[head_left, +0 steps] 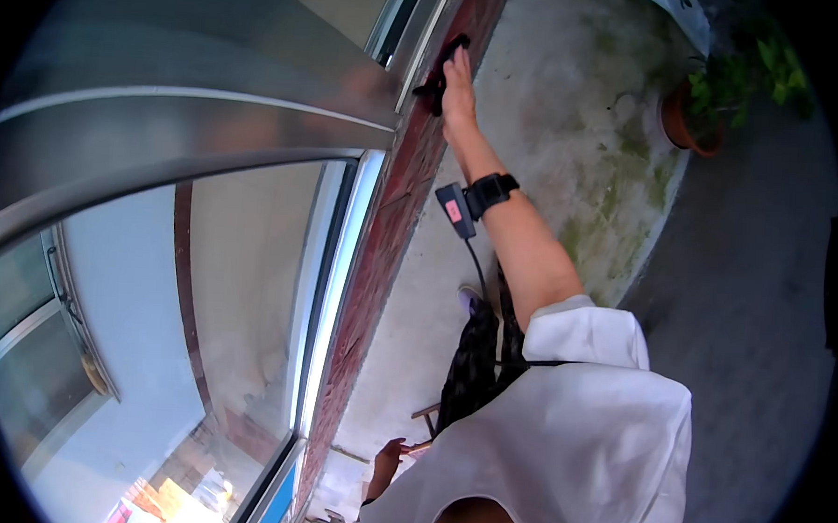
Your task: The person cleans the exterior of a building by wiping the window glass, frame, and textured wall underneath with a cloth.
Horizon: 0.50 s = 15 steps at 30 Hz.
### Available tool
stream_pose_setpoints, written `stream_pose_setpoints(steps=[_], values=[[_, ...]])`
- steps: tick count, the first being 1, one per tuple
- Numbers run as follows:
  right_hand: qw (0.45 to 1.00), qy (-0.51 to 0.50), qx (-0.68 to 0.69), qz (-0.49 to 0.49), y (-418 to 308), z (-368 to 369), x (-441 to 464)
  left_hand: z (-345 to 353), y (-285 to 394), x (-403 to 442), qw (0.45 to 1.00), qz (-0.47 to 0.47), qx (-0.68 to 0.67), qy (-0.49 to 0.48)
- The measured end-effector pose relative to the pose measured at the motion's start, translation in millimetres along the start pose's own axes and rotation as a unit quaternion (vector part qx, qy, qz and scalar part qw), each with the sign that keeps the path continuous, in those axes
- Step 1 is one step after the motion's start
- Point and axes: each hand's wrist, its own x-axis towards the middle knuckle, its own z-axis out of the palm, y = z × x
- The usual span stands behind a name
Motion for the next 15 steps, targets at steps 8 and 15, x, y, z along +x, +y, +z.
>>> stream_pose_setpoints(steps=[8,15], values=[[0.993,-0.026,0.11,-0.046,-73.8,-26.1,-19.7,13.0,46.0,-7.3,0.999,0.02,0.029,0.014],[0.995,-0.027,0.029,0.088,-23.4,13.0,-202.0,8.9,25.5,7.1,0.998,0.042,0.045,-0.003]])
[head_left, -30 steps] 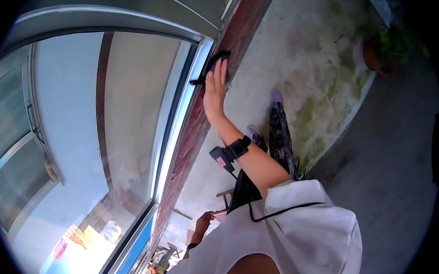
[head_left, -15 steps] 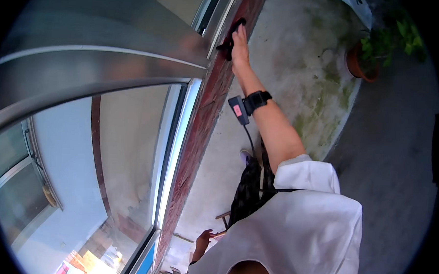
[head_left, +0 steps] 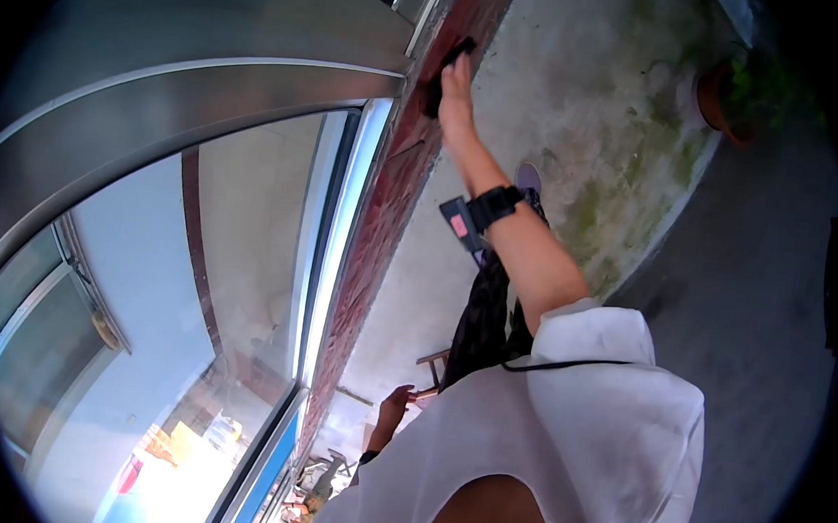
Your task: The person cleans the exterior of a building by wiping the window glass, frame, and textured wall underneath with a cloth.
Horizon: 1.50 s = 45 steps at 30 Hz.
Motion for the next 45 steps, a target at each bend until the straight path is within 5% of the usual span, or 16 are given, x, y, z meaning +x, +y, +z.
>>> stream_pose_setpoints(steps=[6,10,17,21,22,24,29,38,45], values=[[0.988,-0.067,0.056,0.125,17.8,34.2,-139.7,-7.2,-4.8,-2.7,0.999,-0.034,-0.017,0.008],[0.987,-0.111,0.047,0.102,6.3,36.1,-184.5,-5.4,-22.8,-6.6,0.999,-0.031,-0.028,0.02],[0.994,-0.042,0.042,0.087,24.9,40.8,-151.8,-1.0,-35.5,-16.9,0.998,-0.032,-0.047,0.038],[0.923,-0.029,0.198,0.328,4.4,28.0,-129.6,5.3,-49.4,-20.5,0.996,-0.068,-0.06,0.022],[0.924,-0.032,0.197,0.325,4.5,31.2,-135.7,7.7,-53.1,-19.6,0.995,-0.064,-0.07,0.025],[0.982,-0.084,0.068,0.154,4.0,36.7,-162.7,12.0,-55.1,-19.5,0.995,-0.055,-0.08,0.023],[0.998,-0.053,0.014,0.036,21.4,37.1,-140.9,7.9,-29.7,-18.5,0.997,-0.028,-0.064,0.035],[0.956,-0.086,0.111,0.258,18.1,40.8,-184.3,17.4,-59.1,-14.9,0.997,0.009,-0.07,0.028],[0.98,-0.024,0.058,0.191,61.5,33.6,-111.1,7.4,-19.1,-23.3,0.995,-0.039,-0.071,0.049]])
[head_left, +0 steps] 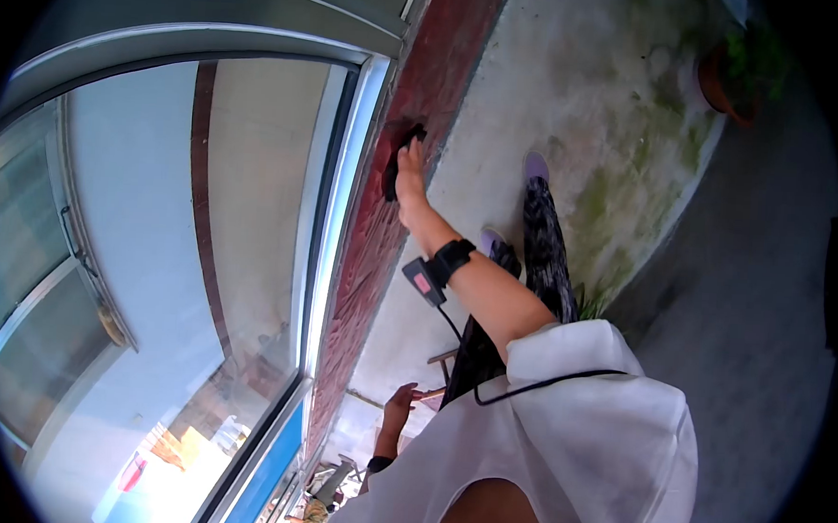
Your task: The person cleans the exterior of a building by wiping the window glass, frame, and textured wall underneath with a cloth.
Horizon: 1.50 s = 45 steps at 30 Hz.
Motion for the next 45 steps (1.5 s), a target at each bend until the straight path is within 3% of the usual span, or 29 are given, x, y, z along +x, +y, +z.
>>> stream_pose_setpoints(steps=[2,3,7,9,11,12,15,16,23,25,26,27,29,31,33,35,37,39,41,43,45], values=[[0.995,-0.027,0.042,0.091,4.4,-11.9,23.2,5.6,-0.1,-0.4,1.0,-0.017,-0.001,-0.004],[0.995,-0.024,0.041,0.092,10.6,-13.3,21.0,8.8,-1.1,-1.5,0.999,-0.033,-0.003,-0.005],[0.957,-0.05,0.079,0.276,40.8,-3.4,-20.8,16.0,-0.7,3.1,0.998,-0.031,0.019,-0.054],[0.948,-0.037,0.137,0.284,57.9,1.4,-23.4,14.6,6.5,3.7,0.995,-0.063,-0.016,-0.074],[0.874,-0.016,0.298,0.383,75.5,-1.2,-1.8,10.5,18.2,4.6,0.996,-0.061,0.002,-0.069],[0.87,-0.013,0.3,0.392,66.0,-3.5,9.9,8.5,19.6,5.2,0.998,-0.047,-0.002,-0.046],[0.881,-0.015,0.326,0.342,71.3,-21.0,75.1,3.1,29.6,10.0,0.999,-0.035,-0.005,-0.028],[0.873,0.012,0.337,0.351,28.8,-28.7,79.5,4.2,30.3,10.7,0.999,-0.045,0.0,-0.029],[0.933,0.024,0.28,0.227,-73.5,-65.1,196.3,23.8,61.0,14.7,0.997,-0.041,-0.03,-0.05],[0.945,0.013,0.27,0.184,-88.0,-73.6,233.5,30.0,76.0,15.6,0.99,0.039,0.116,-0.074],[0.95,0.007,0.262,0.171,-98.2,-76.4,240.2,32.7,71.2,18.0,0.993,-0.006,0.077,-0.084],[0.947,0.008,0.262,0.184,-95.4,-77.9,241.4,34.9,62.4,20.1,0.994,-0.019,0.076,-0.082],[0.969,0.028,0.217,0.119,-89.4,-76.7,237.9,39.7,41.3,26.5,0.994,-0.047,-0.034,-0.088],[0.975,0.025,0.168,0.143,-80.0,-66.1,189.7,42.4,11.7,32.9,0.988,-0.083,-0.098,-0.091],[0.988,0.009,0.137,0.07,-61.2,-46.5,140.0,44.3,-2.8,33.1,0.981,-0.085,-0.139,-0.102],[0.98,-0.067,0.119,0.143,0.5,-49.8,121.8,42.2,-7.5,29.0,0.985,-0.07,-0.114,-0.105],[0.983,-0.041,0.069,0.164,88.6,-31.1,106.2,38.8,19.4,20.4,0.995,-0.037,0.054,-0.079],[0.938,-0.058,0.138,0.313,105.3,-20.6,59.3,32.9,-1.7,19.9,0.995,-0.049,0.028,-0.079],[0.922,-0.036,0.139,0.359,124.2,-10.1,28.9,28.3,-7.3,20.7,0.995,-0.059,0.002,-0.079],[0.927,-0.013,0.159,0.339,150.7,-7.7,37.7,25.6,7.5,19.8,0.993,-0.098,-0.008,-0.066],[0.874,-0.021,0.291,0.389,153.3,-19.7,70.1,23.4,15.3,20.1,0.994,-0.093,0.001,-0.061]])
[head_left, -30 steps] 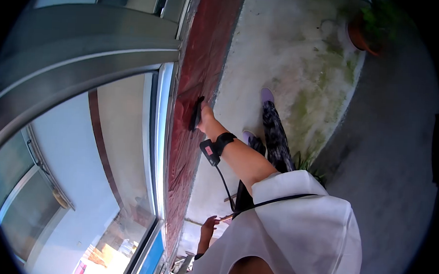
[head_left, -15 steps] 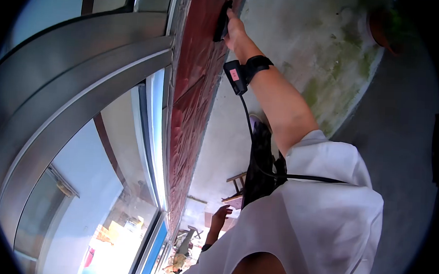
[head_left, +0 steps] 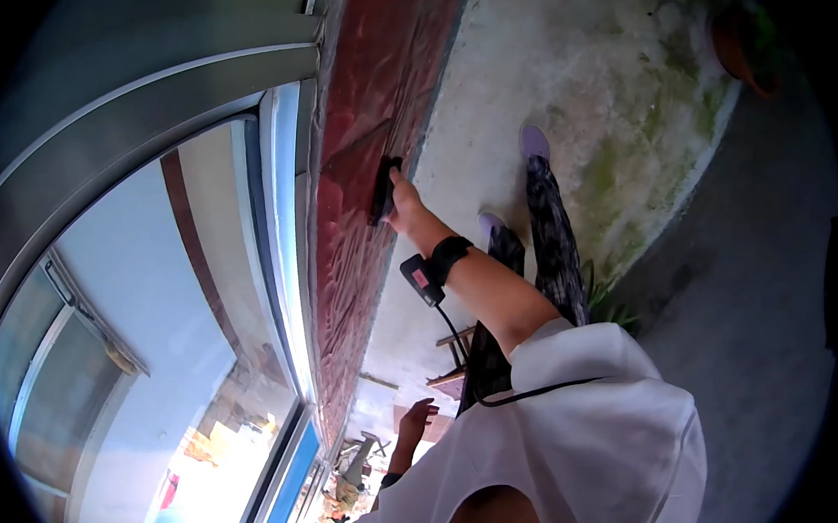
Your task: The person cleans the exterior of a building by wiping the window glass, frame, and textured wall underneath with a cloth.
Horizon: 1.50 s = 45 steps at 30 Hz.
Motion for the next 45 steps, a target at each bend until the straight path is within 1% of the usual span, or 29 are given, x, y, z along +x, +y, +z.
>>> stream_pose_setpoints(steps=[2,5,6,7,8,9,10,12,13,15,16,18,20,22,25,27,28,29,30,31,32,34,36,38,39,40,42,44,45], values=[[0.998,-0.02,-0.002,-0.066,-59.3,27.8,-34.4,-0.4,-0.7,3.9,1.0,0.005,0.008,0.003],[0.988,-0.051,-0.057,-0.134,-145.2,52.9,-29.2,5.1,-10.0,9.4,1.0,-0.015,-0.006,-0.016],[0.98,-0.013,-0.066,-0.187,-171.3,67.8,-42.4,8.5,-4.9,9.7,0.999,-0.034,-0.009,-0.015],[0.968,0.025,-0.073,-0.239,-195.4,81.7,-54.3,11.3,-0.1,8.8,0.997,0.03,0.065,-0.02],[0.959,0.015,-0.083,-0.269,-216.7,89.1,-54.2,13.0,4.3,6.6,0.986,0.093,0.139,-0.026],[0.95,0.004,-0.094,-0.299,-236.5,92.1,-45.8,14.6,6.8,4.6,0.993,0.048,0.102,-0.035],[0.95,0.005,-0.094,-0.297,-255.8,89.1,-26.8,15.4,7.9,6.1,0.993,0.047,0.101,-0.036],[0.895,-0.019,-0.21,-0.393,-281.2,83.6,-4.0,16.4,6.3,10.7,0.999,-0.007,0.036,-0.036],[0.897,-0.018,-0.209,-0.39,-282.0,83.1,-1.7,16.1,-1.4,12.6,0.999,0.001,0.005,-0.04],[0.926,0.055,-0.24,-0.285,-276.6,78.1,-0.3,17.5,-12.2,13.1,0.999,-0.017,0.024,-0.039],[0.928,0.053,-0.239,-0.28,-266.9,71.8,3.0,18.3,-17.5,15.1,0.998,-0.027,0.042,-0.039],[0.943,0.005,-0.223,-0.245,-244.4,55.1,18.7,19.7,-31.5,14.5,0.997,-0.064,-0.015,-0.029],[0.956,0.068,-0.193,-0.212,-197.6,26.0,62.4,20.7,-37.1,12.7,0.996,-0.079,-0.006,-0.031],[0.979,0.035,-0.144,-0.142,-132.2,1.2,66.7,22.4,-26.0,6.1,0.997,-0.07,0.006,-0.026],[0.989,0.067,-0.112,-0.077,-22.9,-21.6,67.7,20.0,-32.1,5.0,0.999,-0.017,-0.018,-0.026],[0.993,0.055,-0.101,-0.03,27.0,-29.9,48.6,16.6,-62.6,13.1,0.986,-0.076,-0.144,-0.031],[0.993,0.033,-0.113,-0.003,41.3,-31.7,40.3,16.4,-66.5,13.8,0.986,-0.072,-0.148,-0.029],[0.993,0.03,-0.118,-0.004,53.6,-30.0,34.4,16.3,-70.1,14.0,0.99,-0.045,-0.131,-0.029],[0.994,0.001,-0.093,-0.051,64.5,-24.6,26.5,17.6,-72.7,12.5,0.993,-0.018,-0.113,-0.029],[0.993,-0.028,-0.067,-0.098,72.3,-17.2,13.7,18.5,-78.8,13.9,0.989,-0.026,-0.14,-0.031],[0.992,-0.032,-0.071,-0.102,79.2,-10.7,-1.1,18.9,-83.7,17.2,0.989,-0.019,-0.142,-0.031],[0.987,0.029,-0.1,-0.121,85.6,7.4,-40.6,18.7,-80.1,18.3,0.989,-0.03,-0.137,-0.039],[0.992,0.012,-0.068,-0.11,89.1,7.7,-51.8,14.4,-78.3,22.4,0.995,0.028,-0.088,-0.038],[0.99,0.006,-0.119,-0.081,92.8,7.2,-78.4,9.1,-33.4,9.7,0.998,0.058,0.02,0.004],[0.986,0.02,-0.148,-0.078,92.1,5.8,-92.2,5.9,-24.3,10.3,0.999,0.05,0.0,0.015],[0.988,0.007,-0.116,-0.102,98.8,-3.2,-89.7,1.4,-18.2,10.0,0.999,0.042,-0.02,0.023],[0.994,-0.029,-0.1,-0.036,72.3,-11.0,-127.5,-10.0,-13.1,14.4,0.996,0.081,-0.006,0.024],[0.988,-0.152,-0.005,0.031,52.7,-32.6,-143.5,-18.0,6.9,13.6,0.992,0.115,-0.025,0.033],[0.975,-0.22,-0.011,0.037,39.8,-34.9,-164.6,-23.7,20.5,12.0,0.988,0.149,0.001,0.035]])
